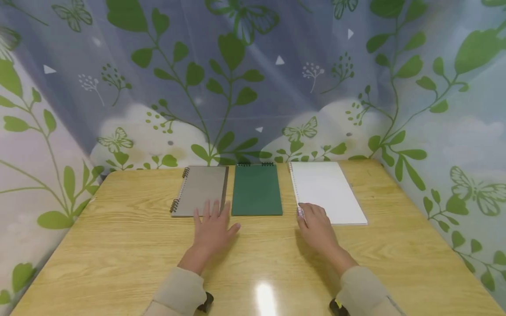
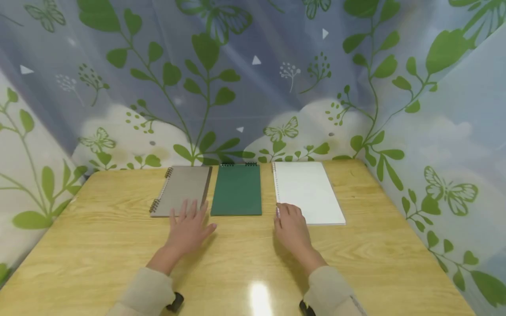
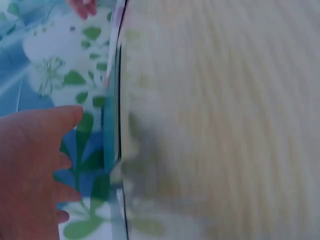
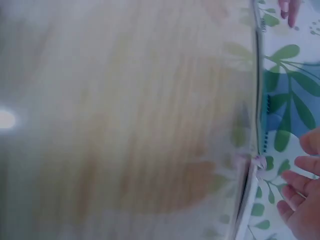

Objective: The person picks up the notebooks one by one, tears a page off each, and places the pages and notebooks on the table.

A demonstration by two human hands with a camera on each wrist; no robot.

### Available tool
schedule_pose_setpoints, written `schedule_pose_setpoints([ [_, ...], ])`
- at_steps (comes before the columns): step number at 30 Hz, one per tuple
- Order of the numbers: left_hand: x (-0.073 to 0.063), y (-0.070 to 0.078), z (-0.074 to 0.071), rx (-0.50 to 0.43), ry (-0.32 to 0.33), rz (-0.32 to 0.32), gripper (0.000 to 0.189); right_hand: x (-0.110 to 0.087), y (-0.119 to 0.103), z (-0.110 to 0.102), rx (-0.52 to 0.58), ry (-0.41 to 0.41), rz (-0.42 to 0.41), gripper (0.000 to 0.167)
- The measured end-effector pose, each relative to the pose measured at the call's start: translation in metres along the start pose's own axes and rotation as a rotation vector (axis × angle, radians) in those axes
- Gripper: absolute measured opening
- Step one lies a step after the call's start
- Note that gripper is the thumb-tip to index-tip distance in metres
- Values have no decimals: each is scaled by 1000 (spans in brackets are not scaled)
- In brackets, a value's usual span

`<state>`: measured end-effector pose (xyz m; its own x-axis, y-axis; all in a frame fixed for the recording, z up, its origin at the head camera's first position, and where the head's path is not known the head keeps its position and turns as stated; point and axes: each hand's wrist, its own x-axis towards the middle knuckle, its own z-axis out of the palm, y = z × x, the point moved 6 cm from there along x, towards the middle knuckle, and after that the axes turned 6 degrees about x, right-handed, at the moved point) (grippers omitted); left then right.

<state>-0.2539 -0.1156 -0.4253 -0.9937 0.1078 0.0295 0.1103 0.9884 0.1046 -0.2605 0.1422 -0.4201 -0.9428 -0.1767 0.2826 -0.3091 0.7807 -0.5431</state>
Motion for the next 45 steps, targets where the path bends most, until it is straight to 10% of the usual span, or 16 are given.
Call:
schedule_pose_setpoints([
  [7, 1, -53, -13, -64, 94, -119, 68, 12, -12, 20, 120, -78, 20, 36],
  [16, -3, -107, -6, -207, -14, -229, 71, 26, -45, 52, 239, -212, 2, 38],
  [36, 14, -145, 3, -406, -19, -185, 58, 46, -95, 98, 418, -294, -28, 31],
  [45, 22, -156, 0, -489, -90, -233, 62, 50, -119, 123, 619, -409, 104, 42],
])
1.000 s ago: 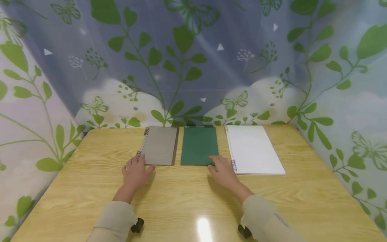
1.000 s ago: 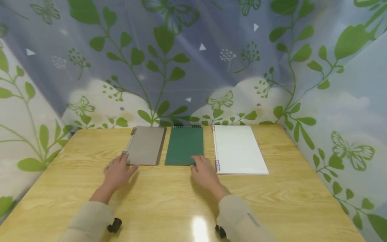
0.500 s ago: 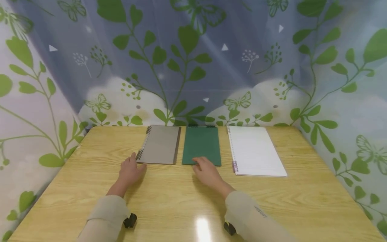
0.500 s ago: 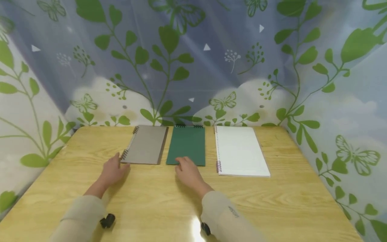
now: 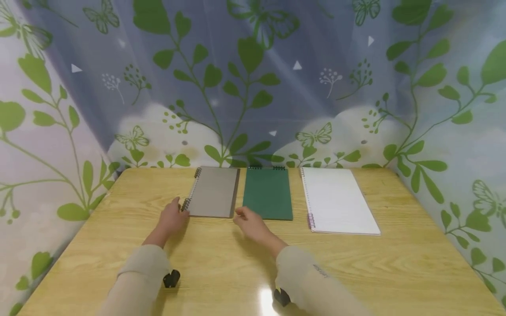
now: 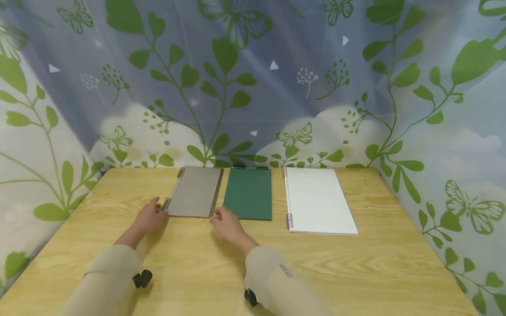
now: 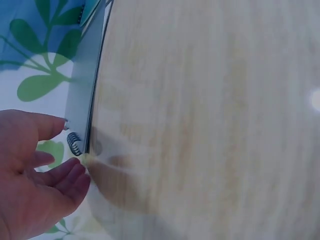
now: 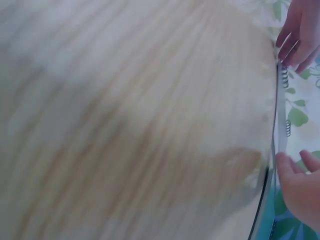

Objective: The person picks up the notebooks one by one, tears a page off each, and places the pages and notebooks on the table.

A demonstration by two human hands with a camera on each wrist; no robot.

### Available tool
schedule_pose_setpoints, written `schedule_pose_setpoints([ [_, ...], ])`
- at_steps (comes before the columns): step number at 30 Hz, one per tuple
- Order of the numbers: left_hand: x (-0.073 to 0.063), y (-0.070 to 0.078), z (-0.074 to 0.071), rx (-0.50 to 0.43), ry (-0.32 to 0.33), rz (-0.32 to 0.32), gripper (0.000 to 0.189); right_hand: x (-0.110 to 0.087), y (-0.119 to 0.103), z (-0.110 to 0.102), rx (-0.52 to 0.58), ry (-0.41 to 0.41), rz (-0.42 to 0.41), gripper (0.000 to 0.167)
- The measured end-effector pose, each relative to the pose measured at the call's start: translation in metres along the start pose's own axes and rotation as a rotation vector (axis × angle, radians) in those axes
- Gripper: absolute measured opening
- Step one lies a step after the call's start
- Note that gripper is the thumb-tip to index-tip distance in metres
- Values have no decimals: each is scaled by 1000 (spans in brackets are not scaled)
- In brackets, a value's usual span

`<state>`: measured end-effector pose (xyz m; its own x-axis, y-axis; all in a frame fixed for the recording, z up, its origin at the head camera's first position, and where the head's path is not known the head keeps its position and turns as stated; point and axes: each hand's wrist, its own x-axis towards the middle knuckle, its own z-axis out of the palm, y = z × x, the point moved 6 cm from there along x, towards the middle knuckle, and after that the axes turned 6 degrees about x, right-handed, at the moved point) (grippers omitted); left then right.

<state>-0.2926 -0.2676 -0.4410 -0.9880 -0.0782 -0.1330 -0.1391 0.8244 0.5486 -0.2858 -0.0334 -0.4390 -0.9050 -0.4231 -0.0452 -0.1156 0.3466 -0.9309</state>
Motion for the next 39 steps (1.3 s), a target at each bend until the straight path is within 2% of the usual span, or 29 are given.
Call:
schedule_pose_setpoints([
  [9, 11, -2, -5, 4, -37, -51, 59, 9, -6, 13, 196, 93, 232, 54],
  [12, 19, -6, -2, -12, -36, -61, 60, 10, -9, 15, 219, 124, 277, 57],
  [13, 28, -14, 2, -18, -13, -34, 60, 11, -10, 16, 222, 134, 288, 58],
  [16, 34, -17, 6, -16, -9, -52, 60, 13, -12, 20, 261, 147, 316, 61],
  [19, 30, -11, 5, -39, -21, -102, 59, 16, -13, 23, 296, 157, 341, 64],
  [20, 22, -2, 1, -45, -44, -146, 60, 16, -14, 23, 316, 163, 347, 65],
  [21, 20, 0, 1, -59, -47, -155, 59, 17, -15, 23, 336, 172, 351, 65],
  [26, 18, 2, 1, -174, -28, -203, 53, 19, -15, 23, 422, 195, 371, 64],
  [29, 20, 1, 3, -247, -6, -218, 46, 18, -15, 22, 422, 189, 375, 66],
  [34, 22, 1, 9, -475, -63, -160, 37, 17, -12, 21, 390, 185, 373, 62],
  [37, 20, 0, 10, -623, -118, -113, 34, 16, -11, 20, 355, 187, 354, 48],
  [39, 18, -2, 10, -676, -127, -105, 36, 17, -10, 19, 326, 179, 342, 22],
])
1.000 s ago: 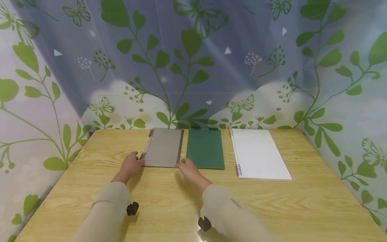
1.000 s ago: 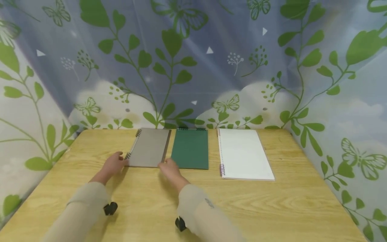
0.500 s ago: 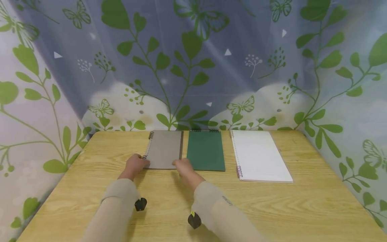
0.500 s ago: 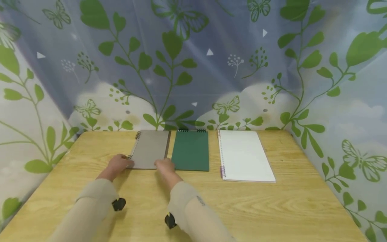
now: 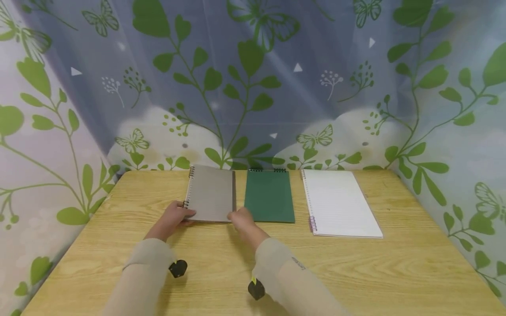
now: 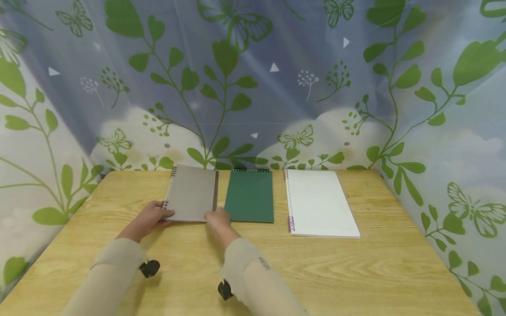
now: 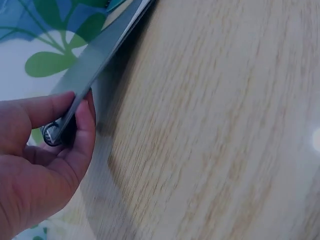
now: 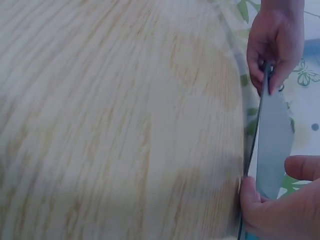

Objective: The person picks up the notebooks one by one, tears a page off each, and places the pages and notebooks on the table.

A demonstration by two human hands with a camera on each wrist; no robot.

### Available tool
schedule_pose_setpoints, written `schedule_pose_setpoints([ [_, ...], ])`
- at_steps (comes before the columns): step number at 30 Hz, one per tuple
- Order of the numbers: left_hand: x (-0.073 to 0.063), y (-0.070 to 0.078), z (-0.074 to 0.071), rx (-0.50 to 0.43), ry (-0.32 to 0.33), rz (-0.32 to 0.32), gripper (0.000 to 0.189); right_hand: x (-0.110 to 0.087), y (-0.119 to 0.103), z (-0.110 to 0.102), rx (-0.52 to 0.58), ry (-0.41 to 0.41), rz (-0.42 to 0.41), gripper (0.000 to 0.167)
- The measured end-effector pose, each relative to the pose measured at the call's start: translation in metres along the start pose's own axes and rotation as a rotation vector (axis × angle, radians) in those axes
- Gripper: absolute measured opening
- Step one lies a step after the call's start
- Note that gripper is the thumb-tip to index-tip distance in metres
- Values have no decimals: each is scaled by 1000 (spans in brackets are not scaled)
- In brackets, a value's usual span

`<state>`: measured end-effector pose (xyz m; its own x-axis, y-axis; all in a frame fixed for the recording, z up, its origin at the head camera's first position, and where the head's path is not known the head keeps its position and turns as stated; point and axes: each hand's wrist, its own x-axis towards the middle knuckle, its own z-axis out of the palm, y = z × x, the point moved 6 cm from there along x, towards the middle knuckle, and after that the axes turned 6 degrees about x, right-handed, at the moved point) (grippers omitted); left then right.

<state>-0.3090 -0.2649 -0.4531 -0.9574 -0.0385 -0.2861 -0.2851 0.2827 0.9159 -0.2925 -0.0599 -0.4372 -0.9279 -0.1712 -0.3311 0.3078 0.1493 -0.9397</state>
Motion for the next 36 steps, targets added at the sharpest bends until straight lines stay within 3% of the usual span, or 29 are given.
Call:
schedule_pose_setpoints([
  [2, -4, -1, -1, -21, -9, -4, 40, 2, 1, -2, -22, -1, -13, 12],
  [8, -11, -6, -1, -36, -40, -46, 45, 11, 6, -7, 10, 17, 0, 13],
  [11, -16, -6, -1, -39, -62, -44, 46, 14, 9, -10, 40, 20, -11, 19],
  [17, -32, -7, -8, 2, -68, -33, 50, 12, 9, -15, 62, -22, -58, 9],
  [24, -54, 2, -15, 86, -111, -4, 50, -7, 0, -13, -85, -155, -111, 13],
  [29, -70, 12, -18, 157, -127, 21, 54, -21, -7, -12, -181, -192, -168, 15],
  [34, -95, 5, -24, 275, -113, 1, 66, -40, -5, -4, -271, -234, -179, 17],
  [36, -103, 0, -27, 329, -106, -2, 62, -49, -3, 1, -301, -256, -193, 18],
])
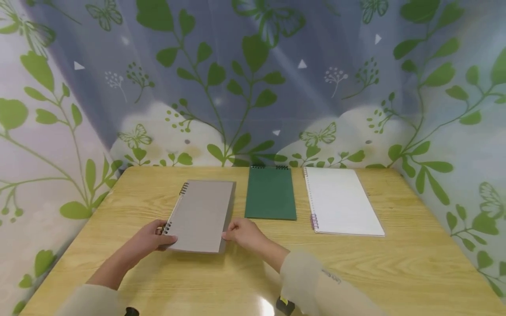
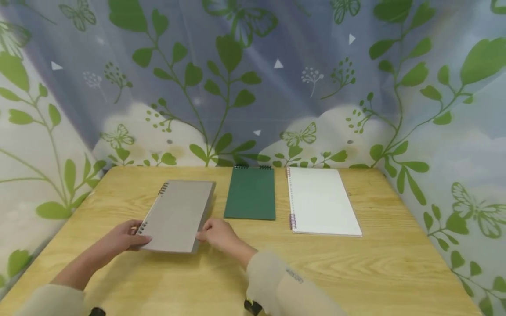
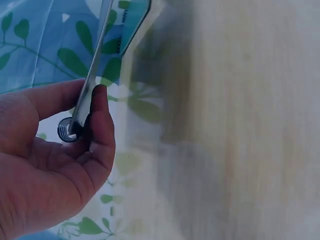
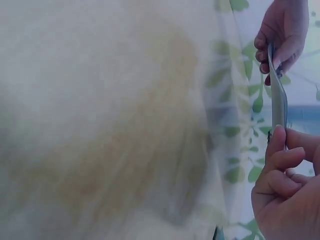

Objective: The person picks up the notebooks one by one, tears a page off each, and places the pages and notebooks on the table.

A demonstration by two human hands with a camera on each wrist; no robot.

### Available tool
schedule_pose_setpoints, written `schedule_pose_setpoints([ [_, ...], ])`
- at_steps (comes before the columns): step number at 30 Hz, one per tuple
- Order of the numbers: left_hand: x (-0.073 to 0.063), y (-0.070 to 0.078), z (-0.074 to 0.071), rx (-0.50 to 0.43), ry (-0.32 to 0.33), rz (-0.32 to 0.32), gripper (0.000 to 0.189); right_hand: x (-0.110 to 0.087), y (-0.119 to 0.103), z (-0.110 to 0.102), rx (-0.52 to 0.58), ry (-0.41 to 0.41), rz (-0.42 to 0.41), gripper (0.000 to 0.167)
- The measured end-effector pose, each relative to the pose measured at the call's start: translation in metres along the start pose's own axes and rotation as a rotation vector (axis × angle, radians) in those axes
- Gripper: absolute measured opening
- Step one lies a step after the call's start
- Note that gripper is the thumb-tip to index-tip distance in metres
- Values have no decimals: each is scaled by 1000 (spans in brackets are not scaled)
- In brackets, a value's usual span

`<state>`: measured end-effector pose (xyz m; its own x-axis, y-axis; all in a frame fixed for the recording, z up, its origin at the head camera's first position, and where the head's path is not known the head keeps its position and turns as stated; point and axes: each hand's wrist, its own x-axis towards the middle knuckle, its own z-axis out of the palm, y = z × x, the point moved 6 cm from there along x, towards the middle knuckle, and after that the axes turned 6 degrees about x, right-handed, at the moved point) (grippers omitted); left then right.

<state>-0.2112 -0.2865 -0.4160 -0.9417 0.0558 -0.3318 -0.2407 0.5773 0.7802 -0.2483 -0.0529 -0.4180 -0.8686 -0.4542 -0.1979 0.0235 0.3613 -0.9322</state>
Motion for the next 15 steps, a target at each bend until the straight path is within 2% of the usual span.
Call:
schedule_pose_setpoints([
  [8, -19, -21, 4, 193, 72, -34, 50, -19, 4, 21, -51, -30, -43, 20],
  [11, -20, -27, 5, 256, 103, -41, 50, -20, 10, 27, -96, -22, -41, 21],
  [15, -17, -31, 10, 316, 138, -13, 48, -21, 17, 30, -201, -2, -34, 24],
])
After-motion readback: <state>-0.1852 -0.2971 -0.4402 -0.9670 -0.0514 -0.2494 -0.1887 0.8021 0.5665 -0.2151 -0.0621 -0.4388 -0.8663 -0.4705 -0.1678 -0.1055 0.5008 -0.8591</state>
